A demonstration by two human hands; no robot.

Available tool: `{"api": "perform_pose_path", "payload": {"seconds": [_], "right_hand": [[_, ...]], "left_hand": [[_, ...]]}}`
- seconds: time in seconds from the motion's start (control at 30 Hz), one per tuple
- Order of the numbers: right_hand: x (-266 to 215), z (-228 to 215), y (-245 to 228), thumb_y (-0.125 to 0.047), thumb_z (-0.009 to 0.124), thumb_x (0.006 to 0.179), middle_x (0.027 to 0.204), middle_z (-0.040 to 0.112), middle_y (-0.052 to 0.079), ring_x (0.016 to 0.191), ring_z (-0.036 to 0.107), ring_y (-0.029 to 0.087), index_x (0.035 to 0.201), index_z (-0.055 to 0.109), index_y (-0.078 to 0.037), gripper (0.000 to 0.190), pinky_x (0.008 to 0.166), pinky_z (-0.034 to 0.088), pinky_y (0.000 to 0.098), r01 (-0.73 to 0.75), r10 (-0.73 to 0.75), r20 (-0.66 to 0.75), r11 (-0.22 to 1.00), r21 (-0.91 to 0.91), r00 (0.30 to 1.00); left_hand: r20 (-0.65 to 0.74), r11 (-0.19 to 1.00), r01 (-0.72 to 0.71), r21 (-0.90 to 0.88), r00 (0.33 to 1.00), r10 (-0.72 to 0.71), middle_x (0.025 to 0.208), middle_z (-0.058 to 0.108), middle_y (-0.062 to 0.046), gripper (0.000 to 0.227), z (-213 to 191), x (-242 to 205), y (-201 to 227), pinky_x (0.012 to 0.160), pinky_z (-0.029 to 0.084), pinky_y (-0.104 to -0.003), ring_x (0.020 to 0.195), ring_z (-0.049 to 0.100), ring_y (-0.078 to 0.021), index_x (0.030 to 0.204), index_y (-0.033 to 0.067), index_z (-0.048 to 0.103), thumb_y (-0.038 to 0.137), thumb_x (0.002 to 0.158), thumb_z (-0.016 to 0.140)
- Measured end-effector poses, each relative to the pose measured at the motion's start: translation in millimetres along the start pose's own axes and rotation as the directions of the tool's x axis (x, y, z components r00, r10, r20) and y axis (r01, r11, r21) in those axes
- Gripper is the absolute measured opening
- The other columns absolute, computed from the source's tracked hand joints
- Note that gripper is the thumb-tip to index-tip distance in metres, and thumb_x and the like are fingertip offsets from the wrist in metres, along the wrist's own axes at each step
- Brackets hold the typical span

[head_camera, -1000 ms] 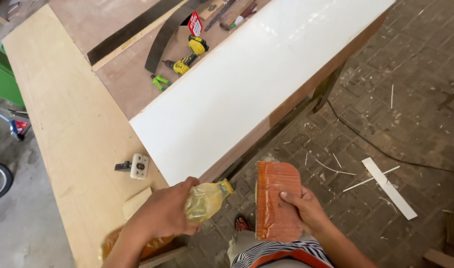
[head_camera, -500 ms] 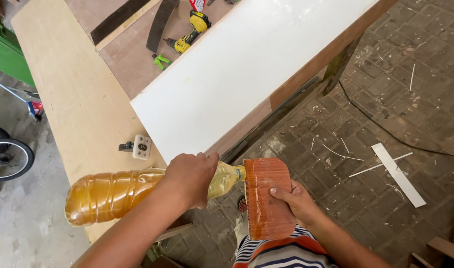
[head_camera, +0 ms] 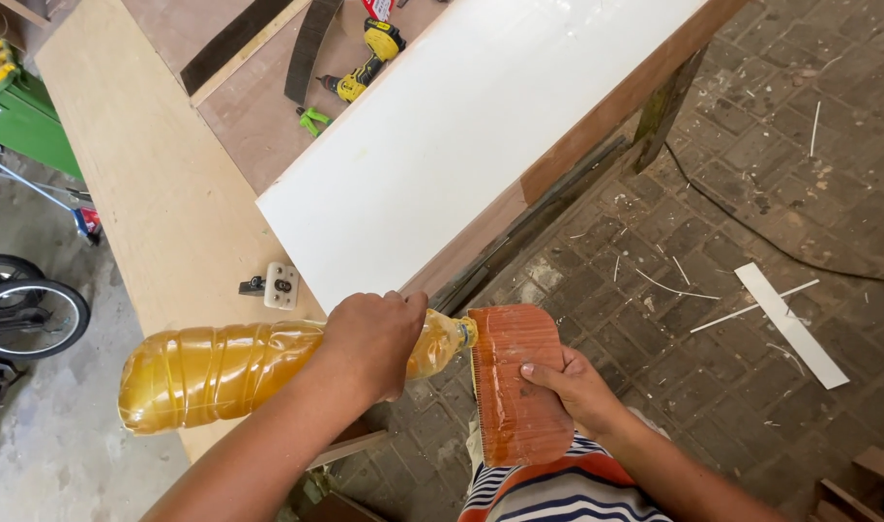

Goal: The person applies adhesive to the edge of a white board using a hand-held spreader, then pours liquid from a plastic bottle onto the spreader to continue the application.

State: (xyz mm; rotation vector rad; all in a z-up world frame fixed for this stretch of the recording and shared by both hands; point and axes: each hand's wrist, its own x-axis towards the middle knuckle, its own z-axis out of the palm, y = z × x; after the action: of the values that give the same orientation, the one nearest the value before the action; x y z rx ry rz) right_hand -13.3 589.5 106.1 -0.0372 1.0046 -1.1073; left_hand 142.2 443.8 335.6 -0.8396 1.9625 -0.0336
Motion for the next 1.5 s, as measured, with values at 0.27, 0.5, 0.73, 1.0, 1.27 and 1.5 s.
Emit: {"api": "perform_pose_path", "payload": {"seconds": [0.27, 0.5, 0.73, 1.0, 1.27, 1.5], "right_hand": [[-1.9, -4.1, 1.8, -0.003, 0.075, 0.083, 0.107, 0.077, 0.02, 0.091, 0.074, 0.032, 0.111, 0.064, -0.002, 0.03, 0.084, 0.061, 0.0465, 0.005, -0.005, 0.035, 1.0, 0.018, 0.999], [-3.6, -6.0, 1.0, -0.003, 0.075, 0.084, 0.102, 0.078, 0.019, 0.086, 0.074, 0.031, 0.107, 0.066, -0.001, 0.025, 0.079, 0.062, 0.0448, 0.046, -0.045, 0.07, 0.999, -0.006, 0.997], [-4.5, -8.2, 0.9, -0.004, 0.075, 0.084, 0.104, 0.078, 0.019, 0.087, 0.074, 0.03, 0.108, 0.068, 0.0, 0.025, 0.08, 0.063, 0.044, 0.053, -0.051, 0.087, 0.998, -0.023, 0.995], [-4.1, -12.1, 0.1, -0.004, 0.074, 0.085, 0.099, 0.078, 0.017, 0.084, 0.074, 0.029, 0.103, 0.067, -0.001, 0.019, 0.078, 0.063, 0.0429, 0.089, -0.087, 0.089, 0.996, -0.021, 0.992], [4.0, -16.8, -6.1, -0.004, 0.077, 0.082, 0.099, 0.077, 0.017, 0.083, 0.074, 0.028, 0.102, 0.066, -0.003, 0.023, 0.077, 0.062, 0.0434, 0.079, -0.079, 0.007, 0.996, 0.051, 0.997], [12.4, -16.5, -15.8, -0.005, 0.075, 0.082, 0.101, 0.076, 0.021, 0.084, 0.073, 0.031, 0.108, 0.065, 0.0, 0.028, 0.077, 0.062, 0.0449, 0.124, -0.124, -0.009, 0.988, 0.092, 0.992]], "left_hand": [[-0.032, 1.0, -0.002, -0.028, 0.999, 0.002, 0.102, 0.068, -0.005, 0.076, -2.9, -10.4, -0.5, 0.065, 0.057, -0.041, 0.085, 0.071, -0.0291, 0.129, 0.0152, 0.046, 0.028, 0.07, 0.091], [-0.053, 1.0, -0.001, -0.02, 0.999, 0.0, 0.106, 0.068, -0.007, 0.085, -4.7, -13.7, -1.9, 0.067, 0.058, -0.042, 0.089, 0.071, -0.0312, 0.141, 0.0144, 0.04, 0.028, 0.072, 0.088], [-0.011, 0.999, 0.001, -0.049, 1.0, -0.002, 0.102, 0.067, -0.007, 0.077, -13.3, -17.6, 0.9, 0.067, 0.057, -0.041, 0.086, 0.07, -0.0296, 0.135, 0.0143, 0.041, 0.024, 0.074, 0.087], [-0.006, 0.998, -0.04, -0.055, 0.999, 0.04, 0.101, 0.067, -0.007, 0.078, -12.7, -23.8, 10.5, 0.064, 0.06, -0.039, 0.082, 0.069, -0.0269, 0.139, 0.0111, 0.04, 0.02, 0.077, 0.086], [0.047, 0.99, -0.129, -0.062, 0.99, 0.132, 0.097, 0.062, -0.005, 0.072, 10.8, -34.6, 27.6, 0.057, 0.058, -0.028, 0.079, 0.06, -0.0179, 0.142, 0.0088, 0.038, 0.014, 0.083, 0.078], [0.089, 0.968, -0.222, -0.117, 0.969, 0.233, 0.116, 0.062, -0.013, 0.082, 28.6, -46.0, 36.7, 0.075, 0.06, -0.042, 0.097, 0.064, -0.0294, 0.147, 0.01, 0.034, 0.019, 0.083, 0.083]]}}
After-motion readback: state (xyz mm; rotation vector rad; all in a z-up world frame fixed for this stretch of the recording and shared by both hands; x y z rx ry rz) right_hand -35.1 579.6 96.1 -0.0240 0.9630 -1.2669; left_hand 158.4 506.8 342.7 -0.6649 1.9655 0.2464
